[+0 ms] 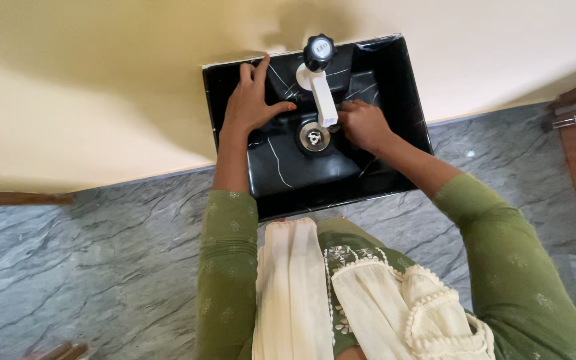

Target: The person scrubs a black marble sink with a dark cloth, repeatedly wiping the basin, faucet, and drain area. The person turns the faucet on and off to rinse the cloth and continues scrubbing the sink surfaces.

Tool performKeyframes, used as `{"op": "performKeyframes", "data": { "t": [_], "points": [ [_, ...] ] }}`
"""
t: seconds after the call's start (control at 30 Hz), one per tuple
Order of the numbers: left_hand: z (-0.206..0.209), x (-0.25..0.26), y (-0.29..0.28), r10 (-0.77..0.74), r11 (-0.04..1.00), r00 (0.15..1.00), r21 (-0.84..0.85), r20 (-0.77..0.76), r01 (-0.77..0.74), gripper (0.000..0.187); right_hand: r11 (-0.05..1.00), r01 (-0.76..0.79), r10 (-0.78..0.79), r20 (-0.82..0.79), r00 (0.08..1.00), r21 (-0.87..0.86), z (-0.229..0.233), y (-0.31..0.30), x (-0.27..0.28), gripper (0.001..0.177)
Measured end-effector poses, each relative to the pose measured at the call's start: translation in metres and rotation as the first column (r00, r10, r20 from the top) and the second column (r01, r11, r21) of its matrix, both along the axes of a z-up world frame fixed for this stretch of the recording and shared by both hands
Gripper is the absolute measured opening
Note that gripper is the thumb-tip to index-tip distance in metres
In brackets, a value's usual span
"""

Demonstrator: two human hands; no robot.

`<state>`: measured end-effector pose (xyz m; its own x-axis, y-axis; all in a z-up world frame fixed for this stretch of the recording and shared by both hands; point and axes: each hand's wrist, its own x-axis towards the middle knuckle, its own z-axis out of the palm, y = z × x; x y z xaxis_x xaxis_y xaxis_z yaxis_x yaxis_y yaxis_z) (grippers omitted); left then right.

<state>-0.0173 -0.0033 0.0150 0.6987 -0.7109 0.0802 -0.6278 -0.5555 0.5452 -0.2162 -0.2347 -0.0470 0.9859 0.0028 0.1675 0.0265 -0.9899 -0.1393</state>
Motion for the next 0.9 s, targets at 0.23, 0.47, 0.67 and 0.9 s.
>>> {"op": "performKeyframes", "data": {
  "t": [0.23,0.47,0.67,0.9],
  "points": [
    [-0.012,0.006,0.001,-0.032,0.997,0.997,-0.069,0.070,0.037,0.116,0.875,-0.483,0.462,0.341,0.819,-0.026,-0.016,0.046,0.061,0.043],
    [-0.013,0.004,0.001,-0.017,0.999,0.997,-0.043,0.072,0.020,0.115,0.972,-0.220,0.227,0.077,0.971,-0.085,0.004,0.002,0.015,0.035],
    [-0.006,0.002,-0.002,-0.010,1.000,1.000,-0.024,0.022,0.011,0.117,0.990,0.111,-0.123,-0.152,0.981,-0.086,0.030,-0.016,-0.055,0.028],
    [0.000,0.001,-0.004,-0.009,1.000,1.000,0.001,0.022,0.009,0.118,0.986,0.163,-0.157,-0.162,0.974,0.025,0.024,-0.020,-0.048,0.028]
  ]
}}
